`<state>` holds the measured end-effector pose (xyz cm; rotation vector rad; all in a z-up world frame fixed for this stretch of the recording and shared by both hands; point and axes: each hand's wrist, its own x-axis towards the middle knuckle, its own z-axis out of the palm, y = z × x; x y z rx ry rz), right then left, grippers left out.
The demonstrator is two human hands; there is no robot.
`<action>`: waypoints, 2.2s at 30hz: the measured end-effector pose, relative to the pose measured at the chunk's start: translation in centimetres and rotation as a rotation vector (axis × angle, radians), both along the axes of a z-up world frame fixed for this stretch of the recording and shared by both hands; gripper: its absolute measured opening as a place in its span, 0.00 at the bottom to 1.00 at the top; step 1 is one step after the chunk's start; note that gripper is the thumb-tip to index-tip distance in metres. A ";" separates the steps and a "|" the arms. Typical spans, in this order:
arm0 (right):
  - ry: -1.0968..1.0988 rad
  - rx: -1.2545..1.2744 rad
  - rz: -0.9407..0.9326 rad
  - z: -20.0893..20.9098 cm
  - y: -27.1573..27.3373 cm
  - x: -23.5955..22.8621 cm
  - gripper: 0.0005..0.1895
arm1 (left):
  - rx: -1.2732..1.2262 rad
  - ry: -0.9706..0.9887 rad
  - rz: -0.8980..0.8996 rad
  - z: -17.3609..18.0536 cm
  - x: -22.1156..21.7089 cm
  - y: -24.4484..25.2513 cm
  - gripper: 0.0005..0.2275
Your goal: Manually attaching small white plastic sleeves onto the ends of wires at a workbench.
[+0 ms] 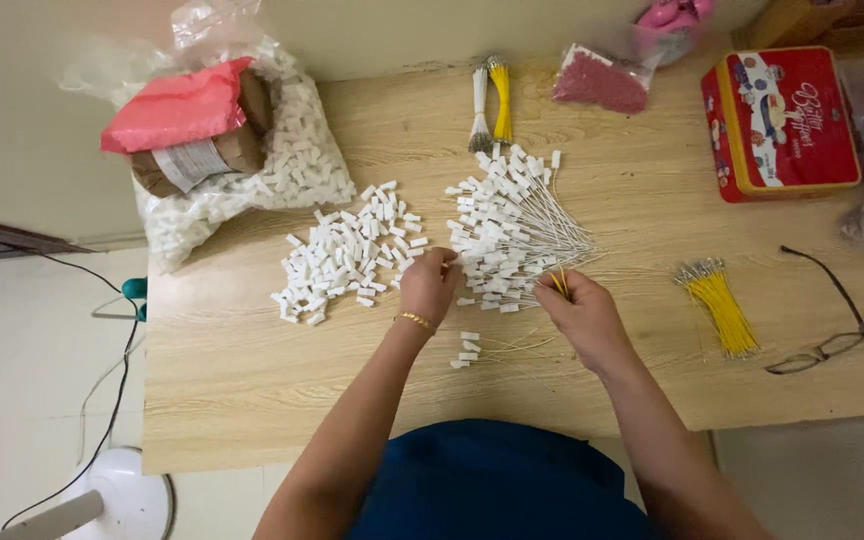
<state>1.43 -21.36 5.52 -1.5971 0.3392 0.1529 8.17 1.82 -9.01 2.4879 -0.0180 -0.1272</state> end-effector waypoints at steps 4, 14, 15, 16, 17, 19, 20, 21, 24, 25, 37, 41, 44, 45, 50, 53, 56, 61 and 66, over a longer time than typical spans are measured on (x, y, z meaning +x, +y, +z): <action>-0.001 -0.002 0.043 1.2 0.5 0.1 0.06 | -0.381 0.020 0.121 6.9 -2.3 -0.6 0.09; -0.101 -0.175 0.165 5.3 1.8 -0.2 0.06 | -1.308 0.299 0.175 13.8 -6.4 -3.6 0.11; -0.130 -0.191 0.153 6.1 2.1 -0.3 0.06 | -1.432 0.352 0.226 14.7 -6.6 -3.8 0.10; -0.131 -0.191 0.154 6.6 2.1 -0.4 0.06 | -1.433 0.350 0.225 14.4 -6.6 -3.9 0.10; -0.143 -0.190 0.150 7.2 2.2 -0.5 0.05 | -1.509 0.387 0.264 14.2 -6.7 -3.9 0.10; -0.156 -0.188 0.148 7.7 2.3 -0.6 0.05 | -1.584 0.421 0.302 14.0 -6.6 -4.0 0.11; -0.152 -0.171 0.127 7.6 2.2 -0.7 0.05 | -1.634 0.441 0.328 14.1 -6.6 -3.9 0.10; -0.147 -0.155 0.106 7.6 2.2 -0.8 0.05 | -1.684 0.460 0.353 14.2 -6.5 -3.9 0.10; -0.171 -0.196 0.117 7.3 2.1 -0.9 0.06 | -1.722 0.484 0.374 14.7 -6.4 -3.9 0.10; -0.172 -0.196 0.116 7.8 2.3 -1.0 0.06 | -1.722 0.483 0.373 14.8 -6.4 -3.8 0.10; -0.166 -0.471 0.124 8.2 2.5 -0.7 0.02 | -1.829 0.560 0.411 14.8 -6.0 -3.7 0.09; -0.161 -0.457 0.123 8.7 2.4 -0.5 0.02 | -1.787 0.548 0.346 15.1 -5.9 -3.7 0.10; -0.175 -0.467 0.130 7.8 2.4 -0.5 0.03 | -1.751 0.542 0.325 15.2 -6.0 -3.9 0.10; -0.173 -0.474 0.130 7.2 2.3 -0.4 0.03 | -1.740 0.540 0.322 15.2 -6.1 -4.0 0.10; -0.156 -0.441 0.189 8.3 2.8 -0.5 0.05 | -1.742 0.548 0.346 14.5 -6.0 -3.7 0.11; -0.142 -0.415 0.216 7.5 2.6 -0.5 0.06 | -1.762 0.565 0.342 15.7 -6.0 -3.4 0.10; -0.138 -0.446 0.216 6.3 2.3 -0.5 0.06 | -1.749 0.588 0.320 15.0 -5.9 -3.5 0.09; -0.180 -0.509 0.203 6.4 2.5 -0.3 0.04 | -1.745 0.607 0.312 13.8 -6.0 -3.9 0.08; -0.256 -0.515 0.230 6.5 2.4 -0.6 0.07 | -1.717 0.600 0.321 13.7 -6.4 -4.3 0.09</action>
